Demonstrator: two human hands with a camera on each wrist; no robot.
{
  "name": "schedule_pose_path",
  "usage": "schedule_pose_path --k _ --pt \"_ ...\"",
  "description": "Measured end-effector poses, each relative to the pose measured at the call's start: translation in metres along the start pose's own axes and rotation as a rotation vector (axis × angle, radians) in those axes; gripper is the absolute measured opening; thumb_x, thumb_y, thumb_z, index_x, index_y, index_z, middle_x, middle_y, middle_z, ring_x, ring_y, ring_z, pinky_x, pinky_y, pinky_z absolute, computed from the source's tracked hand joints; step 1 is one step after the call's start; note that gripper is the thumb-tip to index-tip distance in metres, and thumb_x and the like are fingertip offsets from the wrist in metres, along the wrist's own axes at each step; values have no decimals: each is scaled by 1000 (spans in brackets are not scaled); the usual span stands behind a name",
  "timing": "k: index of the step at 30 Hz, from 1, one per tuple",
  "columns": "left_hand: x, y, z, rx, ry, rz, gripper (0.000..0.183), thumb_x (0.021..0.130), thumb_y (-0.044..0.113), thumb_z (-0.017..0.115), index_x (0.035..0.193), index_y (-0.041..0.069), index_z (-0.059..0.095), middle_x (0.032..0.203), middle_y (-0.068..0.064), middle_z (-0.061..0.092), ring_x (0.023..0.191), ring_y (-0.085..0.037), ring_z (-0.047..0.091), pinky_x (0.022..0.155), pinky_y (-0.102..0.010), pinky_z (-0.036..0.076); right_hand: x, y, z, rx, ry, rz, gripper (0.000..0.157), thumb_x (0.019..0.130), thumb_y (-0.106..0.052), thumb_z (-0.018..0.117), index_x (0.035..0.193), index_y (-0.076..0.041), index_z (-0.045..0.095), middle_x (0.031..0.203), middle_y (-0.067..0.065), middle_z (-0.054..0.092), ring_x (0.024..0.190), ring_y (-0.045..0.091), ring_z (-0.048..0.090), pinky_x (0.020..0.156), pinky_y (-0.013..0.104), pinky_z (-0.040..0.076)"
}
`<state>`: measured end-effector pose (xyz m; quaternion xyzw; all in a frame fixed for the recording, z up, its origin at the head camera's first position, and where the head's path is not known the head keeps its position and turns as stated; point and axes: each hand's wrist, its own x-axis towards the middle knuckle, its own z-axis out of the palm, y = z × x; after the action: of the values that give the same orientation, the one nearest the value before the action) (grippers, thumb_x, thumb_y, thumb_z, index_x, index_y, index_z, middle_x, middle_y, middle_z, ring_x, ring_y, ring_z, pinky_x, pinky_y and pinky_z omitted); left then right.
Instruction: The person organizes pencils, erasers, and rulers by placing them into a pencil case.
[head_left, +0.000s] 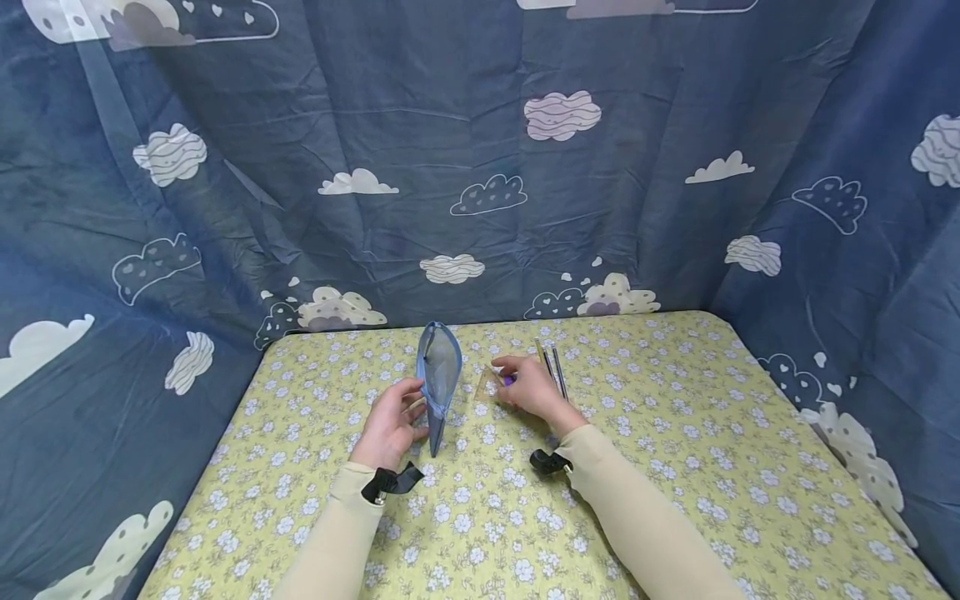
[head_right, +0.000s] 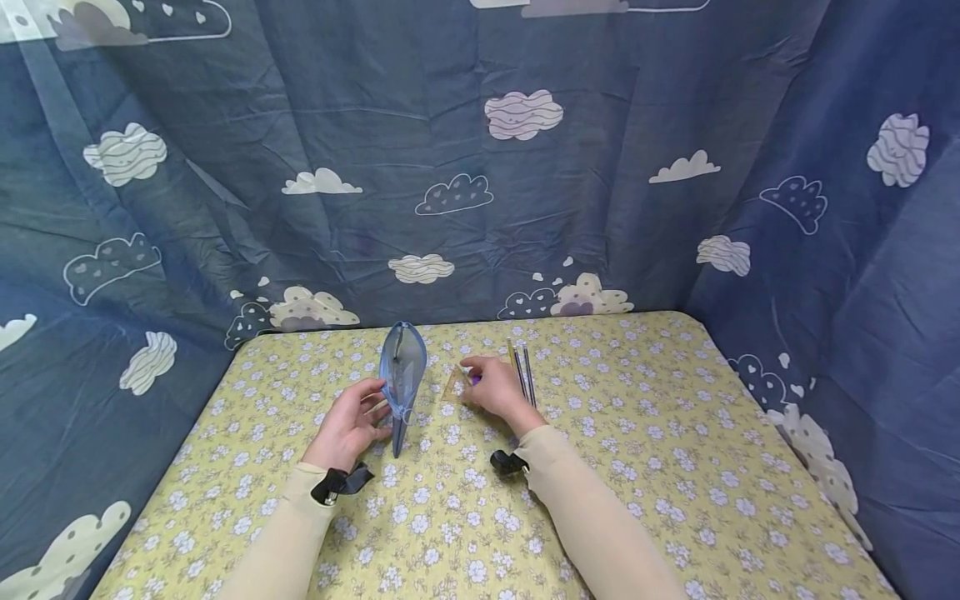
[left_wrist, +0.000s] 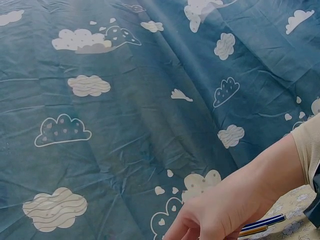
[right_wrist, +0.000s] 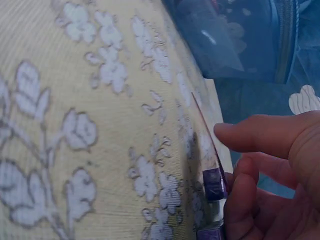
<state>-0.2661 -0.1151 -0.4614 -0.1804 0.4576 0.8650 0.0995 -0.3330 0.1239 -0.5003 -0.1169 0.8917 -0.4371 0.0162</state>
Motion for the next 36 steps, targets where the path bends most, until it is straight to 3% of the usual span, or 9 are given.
schedule_pose_path --k 6,14,20,28,31,36 --pt "0 -1 0 1 8 -5 45 83 20 63 122 9 44 125 -15 37 118 -33 32 92 -63 23 1 2 5 -151 21 -52 63 66 -10 77 124 -18 56 104 4 59 80 15 53 59 30 44" --pt "0 -1 1 1 8 -3 41 83 19 63 118 8 46 124 -15 37 118 -34 31 93 -64 21 2 6 9 -221 63 -96 73 62 -8 77 129 -24 51 103 -3 61 79 13 54 64 31 42" --pt "-2 -1 1 0 9 2 43 83 19 63 121 10 45 123 -15 36 117 -34 31 93 -63 22 1 7 11 -241 59 -133 77 66 -6 73 133 -32 45 104 -7 59 69 12 48 58 32 36" --pt "-1 0 1 5 9 -12 46 83 20 64 123 10 44 122 -14 38 117 -32 33 92 -63 24 1 10 11 -160 11 -180 90 69 -3 71 137 -46 29 107 -2 60 56 15 46 51 30 38" --pt "-1 0 1 7 0 -15 46 83 20 63 123 9 43 123 -14 38 117 -32 33 92 -63 24 0 10 11 -136 -19 -201 87 70 -2 69 137 -43 32 104 -1 60 61 15 49 51 30 38" --pt "-1 0 0 1 2 -13 40 82 19 64 118 9 48 123 -15 38 117 -33 33 93 -63 22 -2 11 11 -143 -34 -205 68 73 -4 68 131 -31 47 99 -1 60 71 14 50 55 32 38"
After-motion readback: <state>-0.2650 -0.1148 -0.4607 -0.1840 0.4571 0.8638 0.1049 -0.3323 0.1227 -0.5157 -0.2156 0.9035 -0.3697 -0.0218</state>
